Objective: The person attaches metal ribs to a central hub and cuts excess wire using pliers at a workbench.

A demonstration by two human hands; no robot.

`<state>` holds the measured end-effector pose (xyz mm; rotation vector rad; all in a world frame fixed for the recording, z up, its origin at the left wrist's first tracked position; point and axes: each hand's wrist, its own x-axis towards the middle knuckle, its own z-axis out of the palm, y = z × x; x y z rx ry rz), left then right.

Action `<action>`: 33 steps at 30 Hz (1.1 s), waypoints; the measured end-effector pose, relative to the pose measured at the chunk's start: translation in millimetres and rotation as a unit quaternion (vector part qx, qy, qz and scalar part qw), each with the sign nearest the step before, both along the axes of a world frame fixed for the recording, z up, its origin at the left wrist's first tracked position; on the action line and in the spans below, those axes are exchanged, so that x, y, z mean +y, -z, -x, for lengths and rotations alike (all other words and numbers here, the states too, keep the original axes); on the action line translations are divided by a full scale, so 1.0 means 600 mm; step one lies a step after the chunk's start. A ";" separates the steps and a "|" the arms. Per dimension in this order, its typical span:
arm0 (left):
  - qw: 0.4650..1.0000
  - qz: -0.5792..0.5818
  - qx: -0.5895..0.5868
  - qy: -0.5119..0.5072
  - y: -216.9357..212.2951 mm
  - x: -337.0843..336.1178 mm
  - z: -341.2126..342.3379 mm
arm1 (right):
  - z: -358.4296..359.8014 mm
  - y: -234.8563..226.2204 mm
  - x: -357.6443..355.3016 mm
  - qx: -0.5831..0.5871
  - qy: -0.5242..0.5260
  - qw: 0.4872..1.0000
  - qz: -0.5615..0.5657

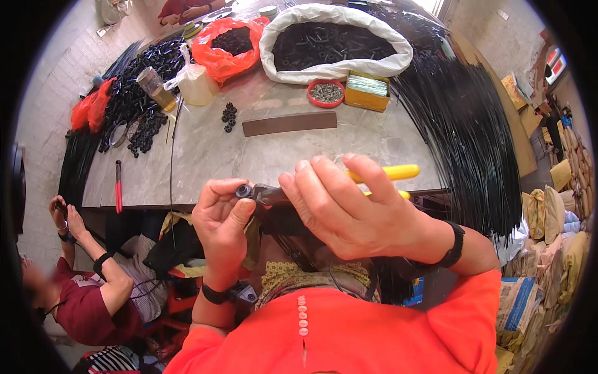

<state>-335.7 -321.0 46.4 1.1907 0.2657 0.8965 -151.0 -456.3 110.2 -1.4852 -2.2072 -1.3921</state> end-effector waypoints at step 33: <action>0.990 0.007 -0.070 0.121 0.000 0.007 -0.021 | -0.022 -0.028 -0.037 0.632 0.043 0.554 0.540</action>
